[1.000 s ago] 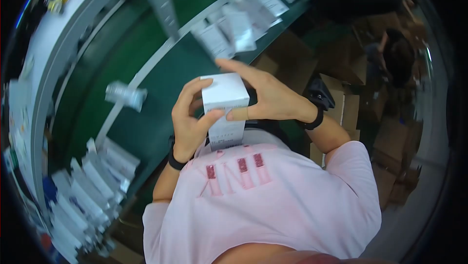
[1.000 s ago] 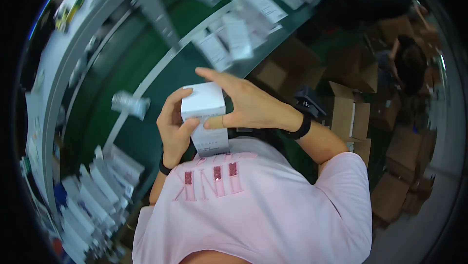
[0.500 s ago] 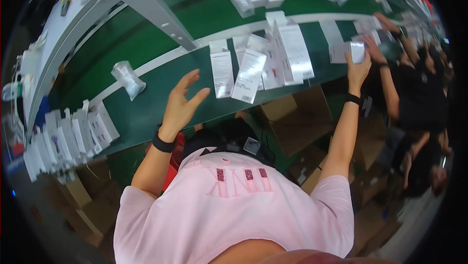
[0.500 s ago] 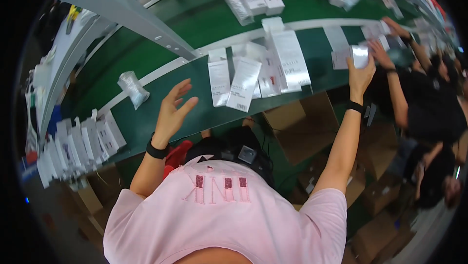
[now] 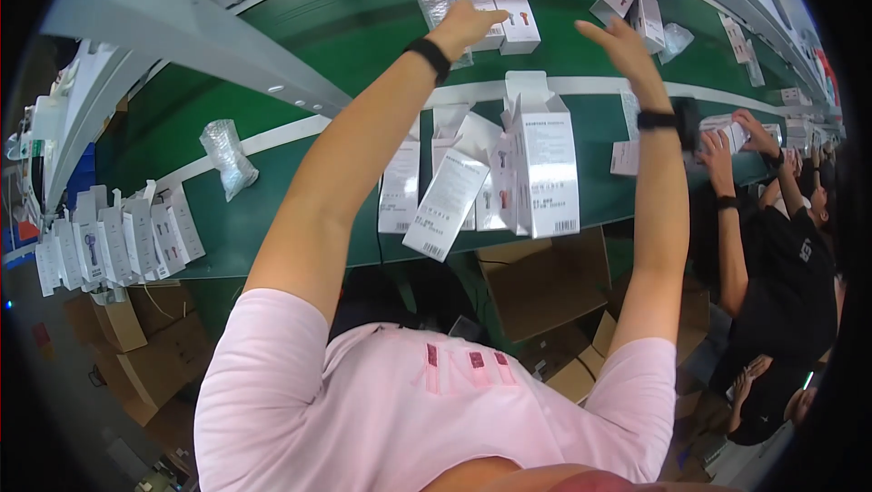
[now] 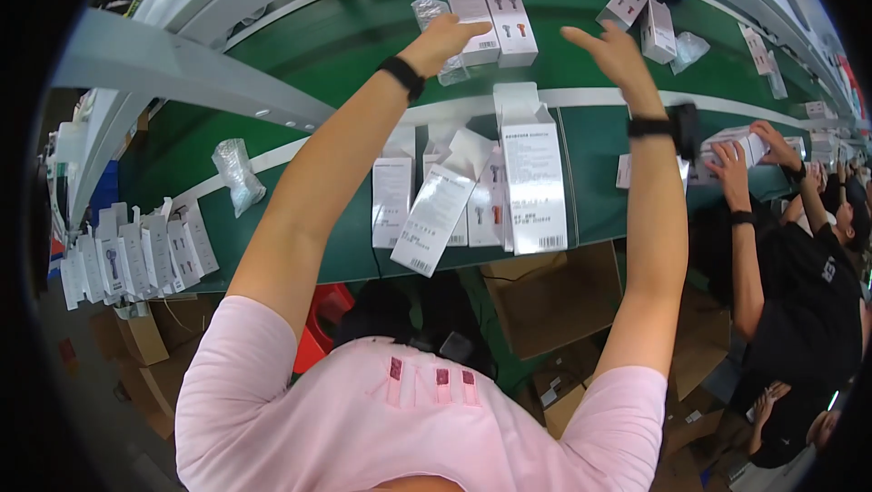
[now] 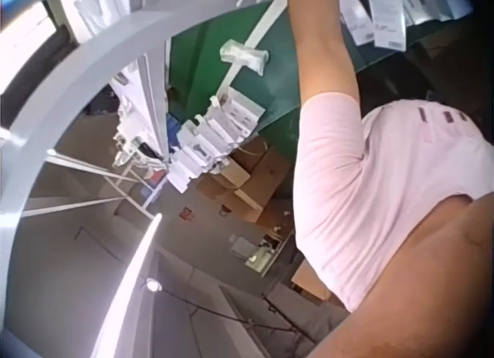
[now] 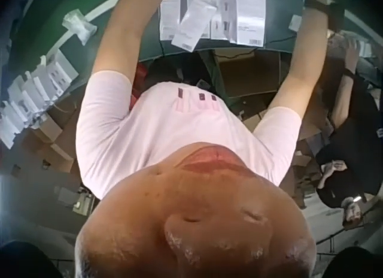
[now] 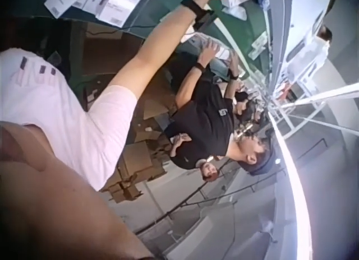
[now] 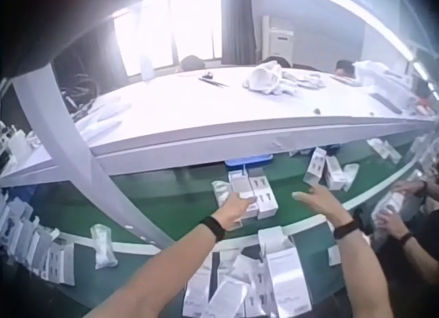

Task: Packaging electronic devices into boxes with instruction manuals on a production line.

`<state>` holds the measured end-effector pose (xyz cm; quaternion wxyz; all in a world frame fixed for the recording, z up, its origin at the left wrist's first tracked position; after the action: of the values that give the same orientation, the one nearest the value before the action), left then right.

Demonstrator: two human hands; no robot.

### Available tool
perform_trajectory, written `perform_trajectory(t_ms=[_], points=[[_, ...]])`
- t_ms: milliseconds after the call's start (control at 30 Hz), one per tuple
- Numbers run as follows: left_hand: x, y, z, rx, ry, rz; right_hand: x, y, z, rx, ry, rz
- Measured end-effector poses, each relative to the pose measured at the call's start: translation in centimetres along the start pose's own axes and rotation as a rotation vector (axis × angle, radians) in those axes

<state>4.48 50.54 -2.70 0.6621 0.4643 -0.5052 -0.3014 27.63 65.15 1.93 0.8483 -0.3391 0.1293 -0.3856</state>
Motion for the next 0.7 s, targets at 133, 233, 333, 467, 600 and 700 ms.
perform_trajectory(t_ms=[133, 233, 333, 467, 600, 700], points=[[-9.4, -3.7, 1.5, -0.378, 0.318, 0.166, -5.6, 2.0, -8.5, -0.254, -0.328, -0.159], [-13.3, -5.4, 3.2, -0.739, 0.382, 0.211, -7.7, 4.3, -11.7, -0.349, -0.355, -0.151], [-14.0, -5.3, 3.6, -0.867, 0.349, 0.173, -8.0, 6.6, -14.1, -0.408, -0.370, -0.177], [-13.5, -5.7, 3.8, -1.004, 0.409, 0.138, -7.5, 6.6, -15.2, -0.485, -0.378, -0.150], [-12.0, -5.2, 1.4, -1.014, 0.467, -0.110, -6.8, 8.1, -14.0, -0.587, -0.251, -0.212], [-11.2, -3.5, 1.4, -0.666, 0.400, -0.240, -6.5, 6.7, -13.0, -0.688, -0.243, -0.129]])
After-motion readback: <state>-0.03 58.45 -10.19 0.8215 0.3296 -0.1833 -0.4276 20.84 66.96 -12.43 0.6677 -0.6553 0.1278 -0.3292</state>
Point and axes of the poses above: each hand's wrist, its own x-axis away from the middle knuckle, its own z-axis out of the back of the hand, y = z × x, the point moved 3 cm from there along -x, towards the middle knuckle, and after that the axes turned 12 degrees about z, right-handed, at the moved point
